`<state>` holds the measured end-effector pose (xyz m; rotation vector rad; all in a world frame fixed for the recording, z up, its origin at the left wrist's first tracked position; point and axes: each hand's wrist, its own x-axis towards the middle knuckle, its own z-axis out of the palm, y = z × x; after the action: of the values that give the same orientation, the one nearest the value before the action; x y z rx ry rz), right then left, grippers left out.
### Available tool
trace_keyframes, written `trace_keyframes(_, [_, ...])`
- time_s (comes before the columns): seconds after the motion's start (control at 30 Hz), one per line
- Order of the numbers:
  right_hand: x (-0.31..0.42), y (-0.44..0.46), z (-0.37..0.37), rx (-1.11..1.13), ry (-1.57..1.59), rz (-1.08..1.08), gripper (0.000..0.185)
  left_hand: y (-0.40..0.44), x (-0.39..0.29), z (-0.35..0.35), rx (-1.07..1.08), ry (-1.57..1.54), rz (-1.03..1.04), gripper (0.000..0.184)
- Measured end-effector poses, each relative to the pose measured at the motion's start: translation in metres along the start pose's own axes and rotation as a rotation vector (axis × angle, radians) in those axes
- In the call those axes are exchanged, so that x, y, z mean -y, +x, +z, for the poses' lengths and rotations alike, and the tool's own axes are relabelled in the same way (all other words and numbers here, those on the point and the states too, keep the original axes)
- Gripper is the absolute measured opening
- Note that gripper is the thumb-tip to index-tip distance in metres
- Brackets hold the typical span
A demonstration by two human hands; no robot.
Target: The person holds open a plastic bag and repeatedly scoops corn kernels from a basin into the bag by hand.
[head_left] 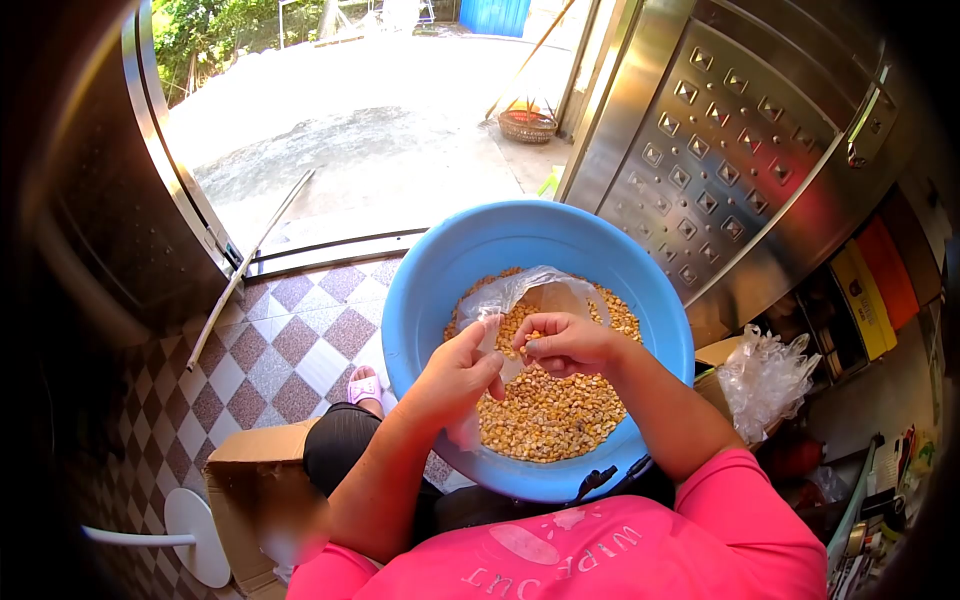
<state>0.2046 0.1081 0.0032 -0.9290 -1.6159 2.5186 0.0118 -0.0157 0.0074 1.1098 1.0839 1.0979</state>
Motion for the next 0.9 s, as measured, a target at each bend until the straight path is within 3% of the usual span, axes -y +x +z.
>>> trace_keyframes(0.17, [-0.010,0.014,-0.011,-0.192,0.265,-0.149,0.031,-0.001,-0.003,0.001,0.019,-0.021,-0.010,0.049])
trace_keyframes(0.3, [-0.009,0.013,-0.005,-0.218,0.106,-0.269,0.040,-0.002,-0.004,0.001,0.038,-0.037,-0.012,0.049])
trace_keyframes(0.37, [-0.006,0.009,-0.001,-0.310,-0.253,-0.328,0.036,-0.002,-0.004,0.001,0.041,-0.033,-0.011,0.049])
trace_keyframes(0.4, [-0.007,0.010,-0.003,-0.310,-0.252,-0.328,0.036,-0.002,-0.004,0.001,0.044,-0.028,-0.009,0.049])
trace_keyframes(0.47, [-0.008,0.011,-0.010,-0.422,-0.819,-0.646,0.032,-0.001,-0.002,0.000,0.039,-0.018,-0.013,0.049])
trace_keyframes(0.5, [-0.003,0.006,-0.011,-0.424,-0.818,-0.646,0.032,-0.001,-0.001,0.000,0.033,-0.008,-0.016,0.050])
trace_keyframes(0.57, [0.011,-0.006,-0.012,-0.180,-0.493,-0.135,0.027,-0.002,-0.005,0.000,0.032,0.007,-0.023,0.050])
trace_keyframes(0.6, [0.013,-0.009,-0.006,-0.179,-0.493,-0.135,0.027,-0.002,-0.007,0.000,0.028,0.022,-0.029,0.050])
trace_keyframes(0.67, [0.012,-0.012,0.009,0.148,-0.610,0.113,0.026,-0.002,-0.005,0.000,0.023,0.008,-0.019,0.050])
trace_keyframes(0.7, [0.009,-0.011,0.019,0.148,-0.609,0.112,0.026,-0.001,-0.003,0.000,0.018,-0.005,-0.009,0.050])
trace_keyframes(0.77, [-0.003,-0.005,0.041,0.144,-0.952,0.251,0.035,0.000,-0.001,0.001,0.011,-0.005,-0.004,0.050])
trace_keyframes(0.8, [-0.020,0.003,0.036,0.143,-0.950,0.250,0.035,0.000,0.000,0.001,0.003,-0.007,0.002,0.050])
trace_keyframes(0.87, [-0.061,0.025,0.018,0.153,-1.396,-0.210,0.045,-0.001,-0.001,0.001,0.010,-0.020,-0.001,0.050])
trace_keyframes(0.9, [-0.065,0.026,0.024,0.153,-1.396,-0.210,0.045,-0.002,-0.003,0.001,0.015,-0.033,-0.003,0.050])
